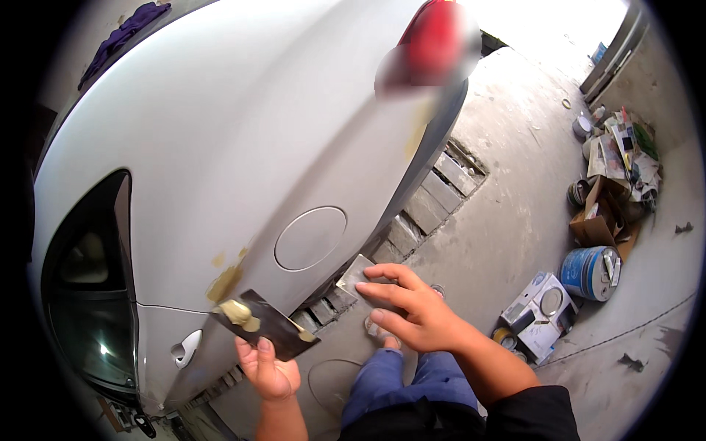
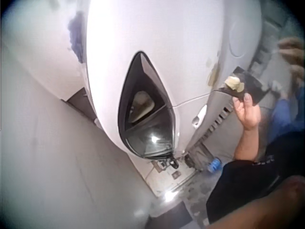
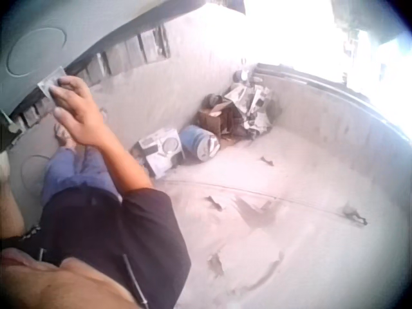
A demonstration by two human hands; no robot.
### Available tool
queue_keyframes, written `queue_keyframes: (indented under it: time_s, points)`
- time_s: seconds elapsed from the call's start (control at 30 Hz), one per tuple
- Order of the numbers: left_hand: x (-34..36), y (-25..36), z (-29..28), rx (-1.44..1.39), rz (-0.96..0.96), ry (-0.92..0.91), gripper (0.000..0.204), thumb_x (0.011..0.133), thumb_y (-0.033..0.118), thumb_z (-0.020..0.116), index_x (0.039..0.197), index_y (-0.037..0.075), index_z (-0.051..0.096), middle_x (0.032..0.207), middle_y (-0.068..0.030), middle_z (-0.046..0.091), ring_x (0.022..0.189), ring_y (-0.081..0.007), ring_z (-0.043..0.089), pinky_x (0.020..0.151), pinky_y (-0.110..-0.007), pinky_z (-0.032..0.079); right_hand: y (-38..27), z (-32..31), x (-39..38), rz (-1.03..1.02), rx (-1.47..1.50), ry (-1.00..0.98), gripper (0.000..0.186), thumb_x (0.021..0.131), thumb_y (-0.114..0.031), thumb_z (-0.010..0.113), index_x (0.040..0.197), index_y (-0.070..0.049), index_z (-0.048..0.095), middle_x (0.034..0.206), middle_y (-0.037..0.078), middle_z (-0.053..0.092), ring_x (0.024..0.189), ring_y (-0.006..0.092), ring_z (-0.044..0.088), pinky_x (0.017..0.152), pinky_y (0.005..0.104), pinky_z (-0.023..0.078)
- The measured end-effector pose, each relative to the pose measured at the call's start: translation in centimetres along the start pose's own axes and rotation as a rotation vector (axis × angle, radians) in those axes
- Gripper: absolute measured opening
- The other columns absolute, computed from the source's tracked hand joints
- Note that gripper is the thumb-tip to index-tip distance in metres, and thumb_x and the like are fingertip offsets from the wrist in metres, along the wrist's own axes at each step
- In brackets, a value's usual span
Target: The person scoops a beige paste from a container onto a metal spatula and applies it to a damaged area on the rear side of a white car. They use a second spatula to spread and smooth the filler over the surface near the taillight and fuel cap.
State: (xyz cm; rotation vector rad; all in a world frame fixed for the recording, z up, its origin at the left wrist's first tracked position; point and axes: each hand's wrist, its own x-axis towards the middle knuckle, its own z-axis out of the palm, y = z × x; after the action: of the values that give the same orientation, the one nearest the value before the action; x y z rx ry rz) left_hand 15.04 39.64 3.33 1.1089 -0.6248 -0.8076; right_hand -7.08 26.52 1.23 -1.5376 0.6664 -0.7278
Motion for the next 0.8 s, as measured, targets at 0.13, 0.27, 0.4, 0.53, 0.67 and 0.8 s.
queue_keyframes:
  time_s: [0.13,0.27,0.4,0.53,0.67,0.8]
  points:
    - [-1.4,-1.7,0.8,-0.096,-0.178,0.025,0.044,0.087,-0.002,0.048,0.13,0.001,0.044,0.127,-0.0119,0.053,0.116,-0.0243,0.052,0.103,-0.041,0.038,1.0,-1.9,0.2,0.02,-0.026,-0.011,0.04,0.085,-0.008,0.062,0.125,-0.008,0.058,0.131,0.015,0.045,0.113,0.0246,0.052,0.09,0.0333,0.046]
    - [-2.0,-2.6,1.9,-0.162,-0.296,0.061,0.043,0.087,-0.004,0.046,0.13,0.001,0.044,0.127,-0.0124,0.054,0.116,-0.0246,0.052,0.104,-0.041,0.038,1.5,-2.6,0.4,0.057,-0.068,-0.029,0.039,0.086,-0.01,0.062,0.125,-0.008,0.058,0.132,0.016,0.045,0.115,0.0264,0.051,0.093,0.0349,0.044]
    - [-2.4,-3.4,1.8,-0.177,-0.376,0.054,0.043,0.086,-0.005,0.045,0.129,0.0,0.045,0.126,-0.0126,0.054,0.116,-0.0241,0.052,0.104,-0.041,0.037,2.0,-2.8,0.2,0.089,-0.09,-0.015,0.039,0.086,-0.012,0.061,0.125,-0.008,0.058,0.132,0.016,0.045,0.119,0.0278,0.049,0.097,0.0366,0.042]
    - [-2.6,-3.9,2.4,-0.193,-0.404,0.039,0.042,0.086,-0.005,0.046,0.128,-0.001,0.045,0.126,-0.0127,0.054,0.116,-0.0238,0.052,0.105,-0.04,0.037,2.7,-2.7,-0.1,0.106,-0.1,-0.016,0.04,0.086,-0.012,0.061,0.126,-0.009,0.057,0.132,0.015,0.045,0.121,0.0277,0.048,0.098,0.037,0.041]
    - [-2.7,-4.5,1.6,-0.183,-0.412,-0.011,0.041,0.087,-0.005,0.047,0.127,-0.001,0.045,0.126,-0.0124,0.054,0.116,-0.0237,0.052,0.105,-0.041,0.036,3.0,-2.8,-0.2,0.107,-0.099,-0.007,0.04,0.087,-0.012,0.06,0.126,-0.009,0.057,0.133,0.015,0.044,0.121,0.0279,0.047,0.098,0.0369,0.041]
    - [-2.5,-4.1,1.9,-0.237,-0.45,0.022,0.04,0.087,-0.004,0.048,0.126,0.0,0.046,0.126,-0.0123,0.054,0.117,-0.0232,0.051,0.106,-0.041,0.036,3.0,-2.3,-0.1,0.112,-0.118,0.014,0.04,0.086,-0.01,0.061,0.125,-0.008,0.057,0.131,0.014,0.046,0.119,0.0271,0.048,0.097,0.036,0.041]
